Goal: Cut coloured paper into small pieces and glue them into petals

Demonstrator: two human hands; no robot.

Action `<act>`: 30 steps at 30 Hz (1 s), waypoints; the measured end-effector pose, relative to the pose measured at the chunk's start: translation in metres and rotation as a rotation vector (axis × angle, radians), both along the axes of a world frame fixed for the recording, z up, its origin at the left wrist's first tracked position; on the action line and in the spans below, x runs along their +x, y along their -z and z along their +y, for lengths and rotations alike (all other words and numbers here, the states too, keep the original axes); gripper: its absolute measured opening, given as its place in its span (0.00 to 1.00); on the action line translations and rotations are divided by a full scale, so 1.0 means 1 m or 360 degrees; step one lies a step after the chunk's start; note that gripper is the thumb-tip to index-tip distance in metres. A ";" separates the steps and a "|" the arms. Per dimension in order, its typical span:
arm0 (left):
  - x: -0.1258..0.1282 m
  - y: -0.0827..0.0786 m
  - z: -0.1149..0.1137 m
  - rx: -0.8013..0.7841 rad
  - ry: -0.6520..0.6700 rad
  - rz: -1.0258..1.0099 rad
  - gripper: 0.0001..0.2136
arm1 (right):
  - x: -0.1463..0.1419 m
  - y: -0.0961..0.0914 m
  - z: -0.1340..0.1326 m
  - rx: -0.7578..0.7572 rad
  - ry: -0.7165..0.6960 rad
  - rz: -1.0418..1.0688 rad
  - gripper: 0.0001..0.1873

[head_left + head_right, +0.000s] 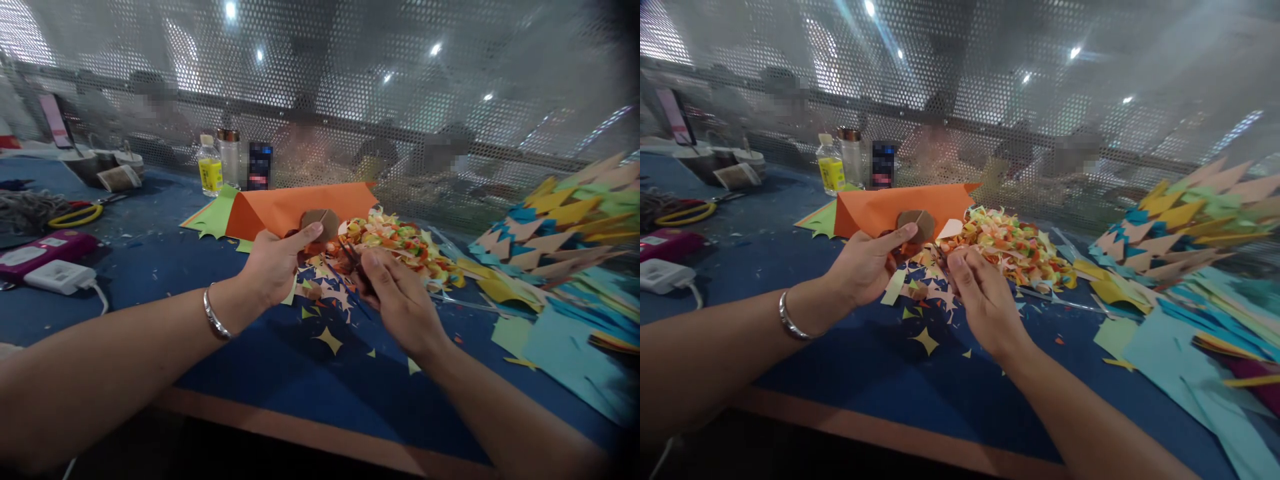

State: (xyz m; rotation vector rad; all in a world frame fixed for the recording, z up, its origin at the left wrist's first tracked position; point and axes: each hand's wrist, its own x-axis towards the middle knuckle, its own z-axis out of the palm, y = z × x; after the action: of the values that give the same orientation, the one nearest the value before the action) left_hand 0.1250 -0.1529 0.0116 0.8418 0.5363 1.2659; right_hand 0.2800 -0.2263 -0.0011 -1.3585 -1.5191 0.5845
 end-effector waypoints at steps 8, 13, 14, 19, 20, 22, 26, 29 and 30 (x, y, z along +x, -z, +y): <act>0.002 -0.002 -0.010 0.0008 0.0117 0.0013 0.08 | -0.001 -0.003 0.002 -0.0091 -0.0052 0.0485 0.21; 0.003 -0.007 -0.020 -0.0070 0.0230 0.0021 0.10 | -0.003 -0.007 0.001 -0.0109 -0.0030 0.0619 0.21; 0.004 -0.007 -0.021 -0.0080 0.0238 0.0025 0.10 | -0.003 -0.008 0.001 -0.0115 -0.0016 0.0625 0.21; 0.006 -0.005 -0.023 -0.0046 0.0332 -0.0042 0.10 | -0.004 -0.009 0.000 -0.0129 -0.0006 0.0653 0.22; 0.006 -0.004 -0.023 -0.0048 0.0345 -0.0040 0.11 | -0.004 -0.009 0.000 -0.0126 -0.0006 0.0665 0.22; 0.006 -0.002 -0.023 -0.0070 0.0358 0.0013 0.12 | -0.004 -0.009 0.001 -0.0114 0.0001 0.0700 0.22; 0.006 0.000 -0.023 -0.0081 0.0367 0.0085 0.13 | -0.006 -0.009 0.001 -0.0088 0.0010 0.0800 0.22; 0.007 0.001 -0.024 -0.0091 0.0371 0.0052 0.14 | -0.006 -0.009 0.001 -0.0077 0.0035 0.0850 0.22; 0.007 0.001 -0.024 -0.0098 0.0372 0.0036 0.15 | -0.006 -0.009 0.001 -0.0075 0.0051 0.0849 0.22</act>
State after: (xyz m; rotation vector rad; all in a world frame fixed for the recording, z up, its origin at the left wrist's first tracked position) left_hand 0.1324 -0.1771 0.0109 0.8424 0.4774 1.0228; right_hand 0.2738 -0.2251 0.0078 -1.1397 -1.0536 0.8850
